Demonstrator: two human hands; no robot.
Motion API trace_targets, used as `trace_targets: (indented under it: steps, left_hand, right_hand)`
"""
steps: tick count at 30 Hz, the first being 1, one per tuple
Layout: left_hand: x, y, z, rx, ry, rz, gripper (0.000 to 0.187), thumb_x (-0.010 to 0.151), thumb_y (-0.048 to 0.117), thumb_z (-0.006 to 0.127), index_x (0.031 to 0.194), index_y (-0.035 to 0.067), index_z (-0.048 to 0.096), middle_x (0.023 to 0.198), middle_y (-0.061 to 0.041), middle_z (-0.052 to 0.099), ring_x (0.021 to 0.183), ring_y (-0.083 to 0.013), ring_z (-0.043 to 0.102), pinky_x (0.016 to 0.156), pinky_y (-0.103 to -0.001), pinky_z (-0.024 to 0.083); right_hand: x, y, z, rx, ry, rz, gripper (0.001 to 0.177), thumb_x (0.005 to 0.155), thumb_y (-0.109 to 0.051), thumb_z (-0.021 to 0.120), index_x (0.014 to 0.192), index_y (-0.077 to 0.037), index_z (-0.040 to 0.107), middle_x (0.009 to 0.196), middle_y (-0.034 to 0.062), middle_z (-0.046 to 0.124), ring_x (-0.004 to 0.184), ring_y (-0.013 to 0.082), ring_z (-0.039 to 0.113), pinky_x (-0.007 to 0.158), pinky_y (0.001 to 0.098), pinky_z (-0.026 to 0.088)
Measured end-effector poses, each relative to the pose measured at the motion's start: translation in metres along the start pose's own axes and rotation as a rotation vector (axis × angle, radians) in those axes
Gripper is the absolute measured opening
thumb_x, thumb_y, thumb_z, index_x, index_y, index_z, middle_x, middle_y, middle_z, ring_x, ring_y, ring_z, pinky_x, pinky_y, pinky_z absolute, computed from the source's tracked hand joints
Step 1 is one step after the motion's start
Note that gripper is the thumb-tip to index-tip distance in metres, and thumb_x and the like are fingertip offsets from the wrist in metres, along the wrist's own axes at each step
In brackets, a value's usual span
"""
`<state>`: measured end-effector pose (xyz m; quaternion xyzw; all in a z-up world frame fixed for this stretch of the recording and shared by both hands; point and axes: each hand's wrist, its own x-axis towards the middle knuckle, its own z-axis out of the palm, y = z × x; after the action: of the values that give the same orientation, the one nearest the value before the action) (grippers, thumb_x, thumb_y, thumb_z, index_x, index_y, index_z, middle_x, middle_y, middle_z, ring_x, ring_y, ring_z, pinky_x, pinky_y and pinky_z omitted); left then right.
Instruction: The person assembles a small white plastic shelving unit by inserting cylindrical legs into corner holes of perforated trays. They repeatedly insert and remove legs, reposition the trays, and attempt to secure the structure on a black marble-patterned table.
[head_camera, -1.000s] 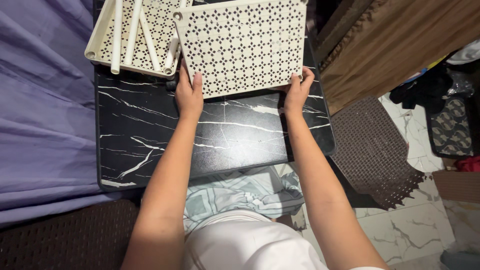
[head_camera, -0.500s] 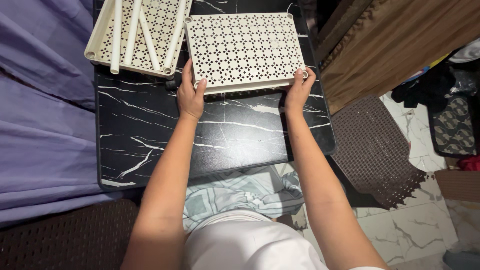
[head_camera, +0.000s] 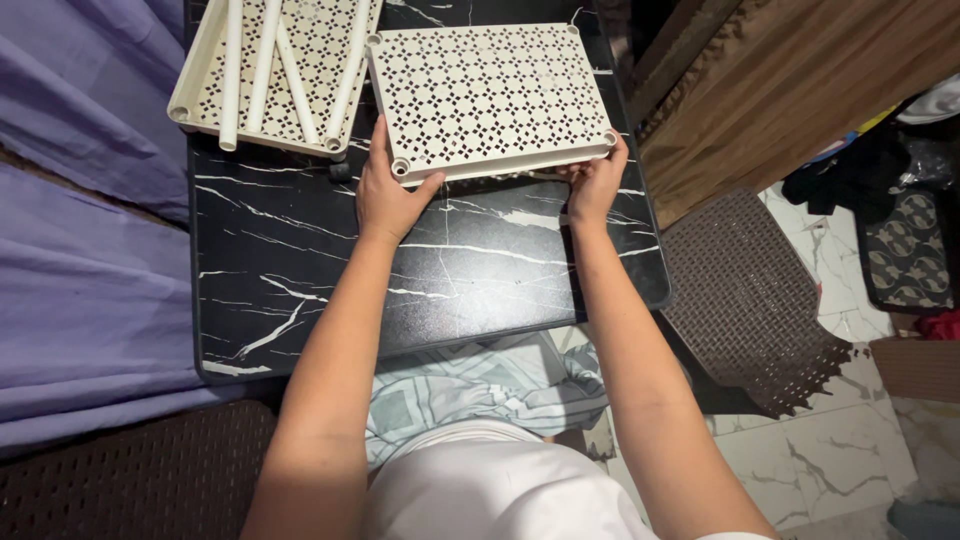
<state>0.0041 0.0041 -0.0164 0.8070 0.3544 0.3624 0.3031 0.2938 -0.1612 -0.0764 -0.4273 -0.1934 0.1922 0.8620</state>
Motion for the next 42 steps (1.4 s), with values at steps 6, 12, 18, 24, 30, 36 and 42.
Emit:
trace_targets:
  steps: [6, 12, 18, 24, 30, 36, 42]
  left_hand:
    - [0.000, 0.004, -0.002, 0.015, 0.030, 0.039, 0.115, 0.076, 0.042, 0.094, 0.162, 0.021, 0.021, 0.148, -0.019, 0.057, 0.133, -0.0378, 0.054, 0.108, -0.047, 0.047]
    - [-0.001, 0.009, -0.005, 0.019, -0.033, -0.079, 0.115, 0.076, 0.043, 0.093, 0.163, 0.023, 0.021, 0.142, -0.016, 0.060, 0.131, -0.0353, 0.056, 0.108, -0.046, 0.048]
    - [-0.001, 0.009, -0.006, 0.000, 0.021, 0.005, 0.117, 0.074, 0.042, 0.095, 0.162, 0.021, 0.021, 0.149, -0.018, 0.056, 0.133, -0.0373, 0.053, 0.108, -0.047, 0.046]
    - [-0.002, 0.011, -0.007, -0.022, 0.015, -0.020, 0.120, 0.071, 0.043, 0.097, 0.161, 0.021, 0.022, 0.150, -0.017, 0.054, 0.135, -0.0372, 0.052, 0.110, -0.047, 0.046]
    - [0.000, 0.010, -0.005, 0.023, 0.021, -0.010, 0.120, 0.071, 0.042, 0.098, 0.161, 0.019, 0.022, 0.154, -0.018, 0.049, 0.138, -0.0388, 0.049, 0.111, -0.048, 0.043]
    - [-0.001, 0.007, -0.002, 0.018, 0.020, -0.026, 0.118, 0.073, 0.041, 0.097, 0.161, 0.019, 0.022, 0.155, -0.017, 0.048, 0.138, -0.0377, 0.050, 0.112, -0.047, 0.044]
    - [0.000, 0.006, -0.001, 0.001, 0.018, -0.034, 0.115, 0.076, 0.038, 0.095, 0.162, 0.017, 0.023, 0.157, -0.018, 0.048, 0.138, -0.0372, 0.051, 0.111, -0.046, 0.045]
  right_hand:
    - [-0.005, -0.003, 0.006, -0.107, 0.013, -0.007, 0.042, 0.101, 0.000, 0.046, 0.142, -0.008, 0.041, 0.085, 0.0077, 0.059, 0.067, 0.0144, 0.057, 0.063, 0.0312, 0.055]
    - [-0.008, -0.008, 0.013, -0.194, 0.007, -0.047, 0.041, 0.104, 0.000, 0.045, 0.144, -0.008, 0.041, 0.090, 0.0066, 0.061, 0.067, 0.0105, 0.055, 0.061, 0.0276, 0.054]
    - [-0.009, -0.008, 0.015, -0.194, 0.005, -0.071, 0.035, 0.111, -0.012, 0.049, 0.145, -0.008, 0.039, 0.096, 0.0066, 0.062, 0.068, 0.0096, 0.055, 0.062, 0.0283, 0.056]
    - [-0.008, -0.005, 0.013, -0.205, 0.016, -0.068, 0.035, 0.112, -0.010, 0.048, 0.146, -0.008, 0.039, 0.100, 0.0075, 0.061, 0.069, 0.0101, 0.055, 0.063, 0.0290, 0.055]
    - [-0.005, -0.005, 0.007, -0.128, -0.020, -0.020, 0.047, 0.101, 0.000, 0.042, 0.146, -0.008, 0.037, 0.107, 0.0082, 0.062, 0.071, 0.0128, 0.057, 0.065, 0.0322, 0.057]
    - [-0.006, -0.003, 0.005, -0.097, -0.016, 0.001, 0.036, 0.110, -0.009, 0.040, 0.145, -0.007, 0.039, 0.100, 0.0082, 0.059, 0.072, 0.0123, 0.056, 0.068, 0.0327, 0.058]
    - [-0.005, -0.005, 0.007, -0.107, -0.020, 0.000, 0.036, 0.107, -0.006, 0.042, 0.143, -0.006, 0.041, 0.098, 0.0076, 0.059, 0.071, 0.0120, 0.056, 0.068, 0.0326, 0.058]
